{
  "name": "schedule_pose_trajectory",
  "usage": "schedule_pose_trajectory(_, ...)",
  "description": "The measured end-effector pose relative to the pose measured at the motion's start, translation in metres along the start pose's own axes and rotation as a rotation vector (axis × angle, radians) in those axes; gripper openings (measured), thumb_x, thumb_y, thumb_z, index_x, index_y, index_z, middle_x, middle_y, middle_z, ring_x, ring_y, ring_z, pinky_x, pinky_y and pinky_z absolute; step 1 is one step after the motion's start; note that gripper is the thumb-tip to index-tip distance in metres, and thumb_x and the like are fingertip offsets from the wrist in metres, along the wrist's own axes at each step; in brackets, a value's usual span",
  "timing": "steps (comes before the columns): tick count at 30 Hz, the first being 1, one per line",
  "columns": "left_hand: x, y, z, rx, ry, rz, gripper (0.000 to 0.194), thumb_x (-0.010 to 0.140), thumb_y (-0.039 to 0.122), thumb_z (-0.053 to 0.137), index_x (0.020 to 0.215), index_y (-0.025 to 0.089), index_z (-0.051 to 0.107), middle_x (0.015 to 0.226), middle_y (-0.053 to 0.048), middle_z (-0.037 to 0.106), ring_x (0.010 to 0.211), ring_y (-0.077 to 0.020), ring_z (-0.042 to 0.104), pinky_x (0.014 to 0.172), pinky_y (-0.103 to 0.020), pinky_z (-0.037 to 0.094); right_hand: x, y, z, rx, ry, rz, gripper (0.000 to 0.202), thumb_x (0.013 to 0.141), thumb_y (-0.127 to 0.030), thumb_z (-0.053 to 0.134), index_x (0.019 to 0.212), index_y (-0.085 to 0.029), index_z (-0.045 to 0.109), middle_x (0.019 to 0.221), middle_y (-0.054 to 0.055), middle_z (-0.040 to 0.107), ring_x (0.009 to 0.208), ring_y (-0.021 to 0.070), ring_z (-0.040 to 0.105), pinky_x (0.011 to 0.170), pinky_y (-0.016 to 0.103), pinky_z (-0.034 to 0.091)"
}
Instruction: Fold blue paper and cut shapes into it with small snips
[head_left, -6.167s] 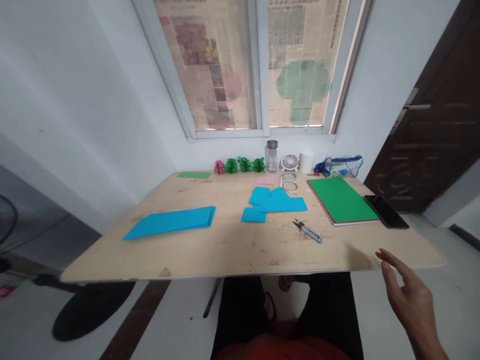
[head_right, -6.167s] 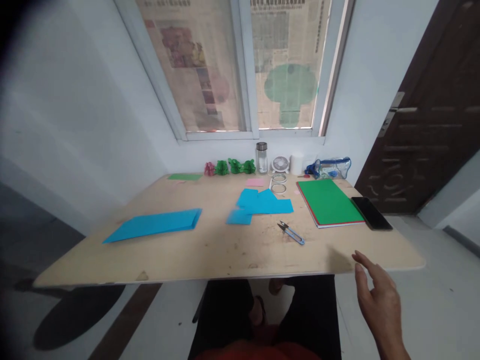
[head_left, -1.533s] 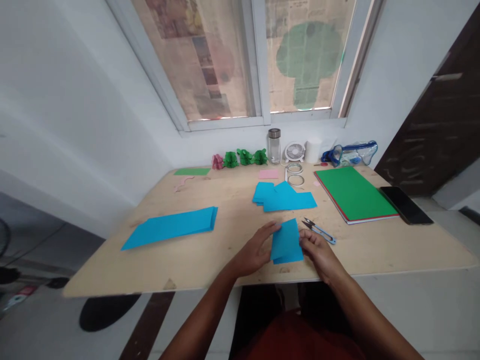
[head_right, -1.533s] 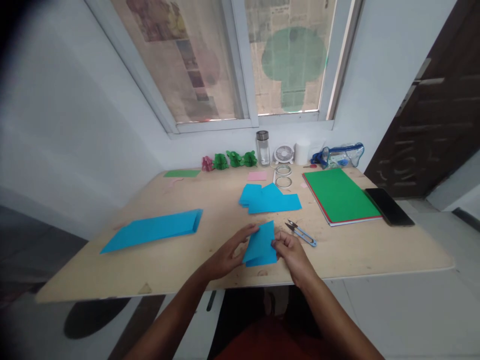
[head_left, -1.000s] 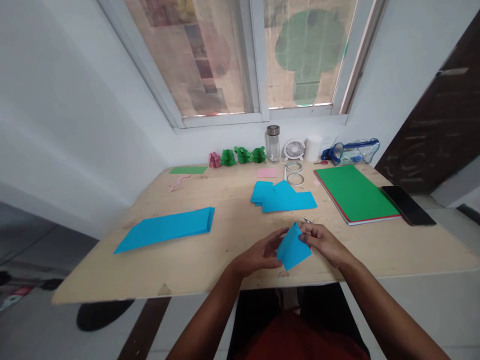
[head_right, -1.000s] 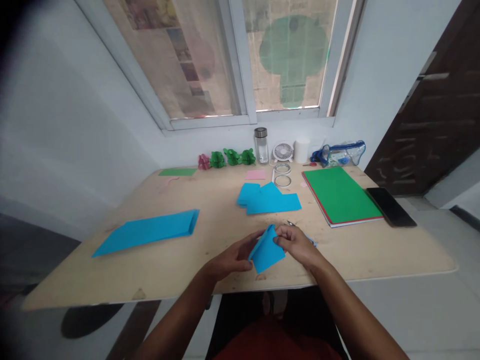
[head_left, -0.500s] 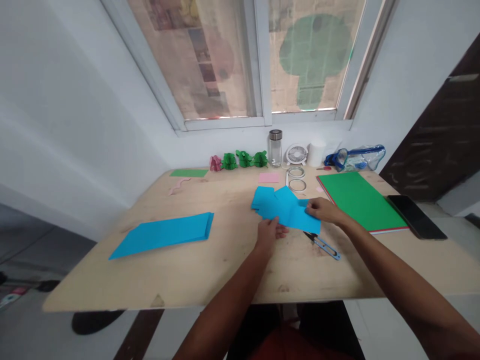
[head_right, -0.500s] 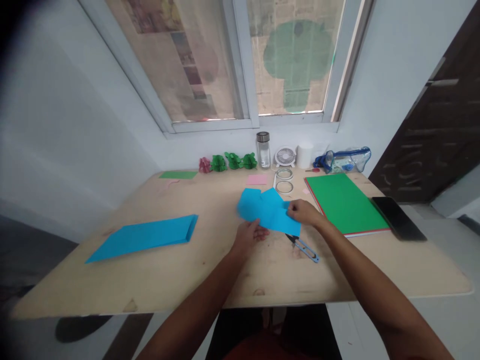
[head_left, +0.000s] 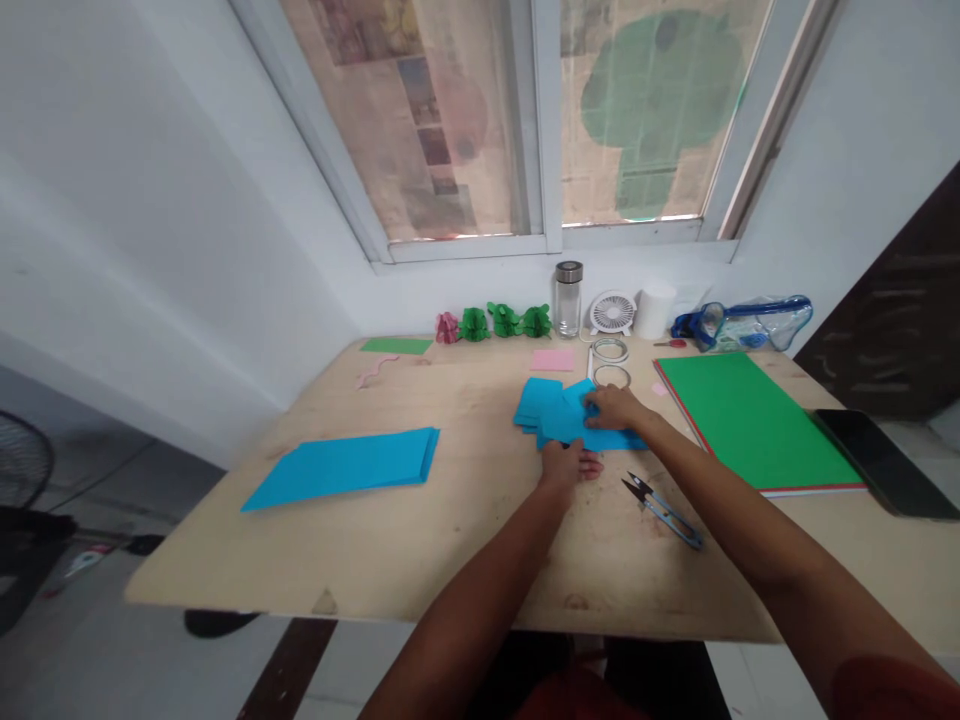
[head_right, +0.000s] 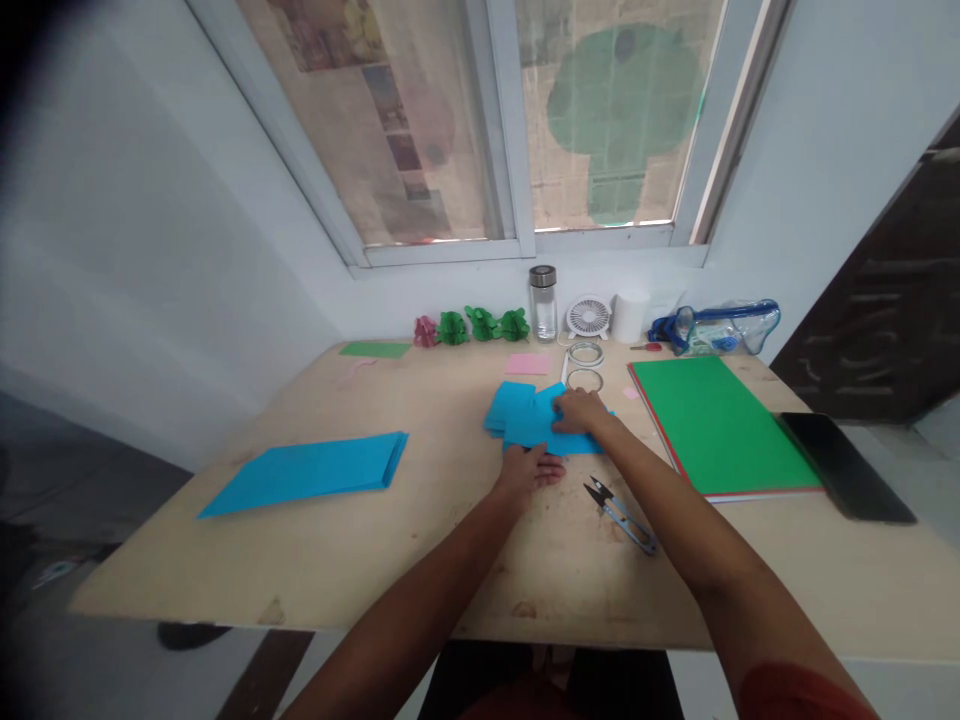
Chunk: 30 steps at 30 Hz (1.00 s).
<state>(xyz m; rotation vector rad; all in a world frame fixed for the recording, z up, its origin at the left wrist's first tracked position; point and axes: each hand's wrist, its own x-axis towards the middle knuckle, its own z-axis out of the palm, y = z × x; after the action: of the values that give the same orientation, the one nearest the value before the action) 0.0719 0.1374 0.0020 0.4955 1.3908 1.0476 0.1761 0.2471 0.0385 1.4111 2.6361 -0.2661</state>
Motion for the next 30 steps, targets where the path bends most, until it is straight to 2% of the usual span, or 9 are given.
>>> schedule_pose_trajectory(6, 0.003, 0.000, 0.001, 0.071, -0.058, -0.054, 0.022, 0.091, 0.025, 0.050, 0.075, 0.011, 0.054, 0.064, 0.001, 0.058, 0.054, -0.0090, 0.057, 0.054, -0.023, 0.049, 0.014, 0.007, -0.002, 0.021, -0.096, -0.014, 0.035, 0.070, -0.038, 0.069, 0.102, -0.024, 0.065, 0.105, 0.008, 0.068, 0.099, 0.0278, 0.060, 0.079, 0.036, 0.042)
schedule_pose_trajectory(14, 0.007, -0.004, 0.001, 0.068, -0.084, -0.051, 0.020, 0.091, 0.029, 0.051, 0.092, 0.010, 0.057, 0.074, -0.001, 0.061, 0.060, -0.0095, 0.059, 0.060, -0.026, 0.051, 0.018, 0.013, -0.003, 0.079, -0.146, -0.058, 0.029, 0.066, -0.029, 0.069, 0.094, -0.021, 0.066, 0.100, 0.006, 0.069, 0.092, 0.0235, 0.062, 0.074, 0.030, 0.043)
schedule_pose_trajectory(19, 0.008, -0.004, 0.002, 0.060, -0.090, -0.038, 0.020, 0.091, 0.028, 0.051, 0.096, 0.010, 0.057, 0.074, -0.001, 0.061, 0.061, -0.0097, 0.059, 0.060, -0.026, 0.052, 0.022, 0.017, 0.002, 0.112, -0.162, -0.076, 0.032, 0.065, -0.025, 0.069, 0.096, -0.019, 0.066, 0.095, 0.005, 0.069, 0.087, 0.0218, 0.062, 0.071, 0.027, 0.043)
schedule_pose_trajectory(23, 0.007, -0.005, 0.002, 0.057, -0.092, -0.025, 0.020, 0.091, 0.028, 0.051, 0.098, 0.010, 0.057, 0.074, 0.000, 0.061, 0.060, -0.0095, 0.059, 0.059, -0.026, 0.052, 0.021, 0.021, 0.002, 0.123, -0.162, -0.088, 0.026, 0.065, -0.023, 0.067, 0.090, -0.017, 0.068, 0.089, 0.005, 0.070, 0.083, 0.0210, 0.062, 0.069, 0.026, 0.044)
schedule_pose_trajectory(30, 0.005, -0.005, 0.004, 0.059, -0.083, 0.006, 0.020, 0.090, 0.029, 0.053, 0.092, 0.010, 0.058, 0.074, -0.001, 0.060, 0.060, -0.0090, 0.058, 0.060, -0.025, 0.052, 0.008, 0.019, -0.001, 0.122, -0.097, -0.079, 0.028, 0.066, -0.022, 0.064, 0.093, -0.015, 0.067, 0.090, 0.006, 0.070, 0.080, 0.0202, 0.061, 0.068, 0.025, 0.043)
